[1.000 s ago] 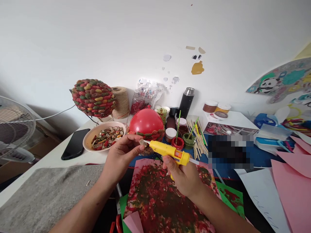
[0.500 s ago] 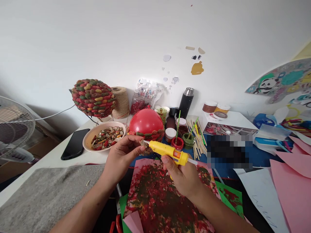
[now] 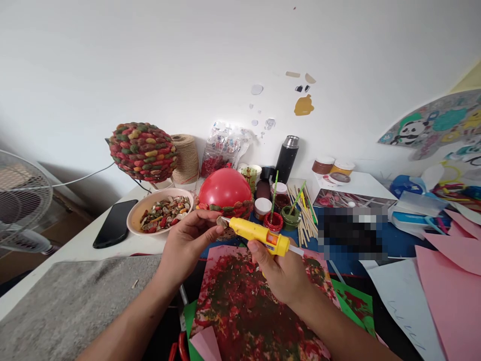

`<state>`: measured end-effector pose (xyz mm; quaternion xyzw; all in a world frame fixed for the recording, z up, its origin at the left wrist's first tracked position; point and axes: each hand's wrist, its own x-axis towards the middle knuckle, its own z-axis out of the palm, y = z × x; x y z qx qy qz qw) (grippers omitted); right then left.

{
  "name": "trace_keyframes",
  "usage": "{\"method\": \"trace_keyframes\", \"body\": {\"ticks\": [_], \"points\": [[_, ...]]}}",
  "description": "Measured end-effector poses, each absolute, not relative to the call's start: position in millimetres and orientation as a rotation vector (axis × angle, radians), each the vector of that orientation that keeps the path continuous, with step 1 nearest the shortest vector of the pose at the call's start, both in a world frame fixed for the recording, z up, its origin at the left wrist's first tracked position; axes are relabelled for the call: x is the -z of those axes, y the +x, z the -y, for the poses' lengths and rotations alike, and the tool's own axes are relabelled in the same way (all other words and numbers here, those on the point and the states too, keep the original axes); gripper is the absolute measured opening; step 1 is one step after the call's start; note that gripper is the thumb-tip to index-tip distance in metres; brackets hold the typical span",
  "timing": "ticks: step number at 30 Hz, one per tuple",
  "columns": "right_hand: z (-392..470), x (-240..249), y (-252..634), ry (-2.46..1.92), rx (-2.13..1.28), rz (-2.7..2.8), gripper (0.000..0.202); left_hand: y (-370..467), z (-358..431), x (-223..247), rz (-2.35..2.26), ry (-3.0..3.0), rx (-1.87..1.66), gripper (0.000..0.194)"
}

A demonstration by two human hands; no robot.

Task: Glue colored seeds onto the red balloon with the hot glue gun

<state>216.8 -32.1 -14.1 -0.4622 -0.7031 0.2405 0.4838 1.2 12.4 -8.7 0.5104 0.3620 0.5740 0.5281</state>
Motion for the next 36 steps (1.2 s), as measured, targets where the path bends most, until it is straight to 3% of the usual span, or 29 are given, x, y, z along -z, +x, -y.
{"method": "trace_keyframes", "body": {"ticks": [8,36], "points": [[32.0,13.6,216.5,-1.149,-0.582,1.722,0.065,0.7,-12.0,6.4,-0.854,1.239,-1.392,0.038],[34.3,10.4,215.2,-1.167,-0.593,1.714,0.061,0.7,-10.2,5.8,-0.862,1.242,-1.372,0.033]]}}
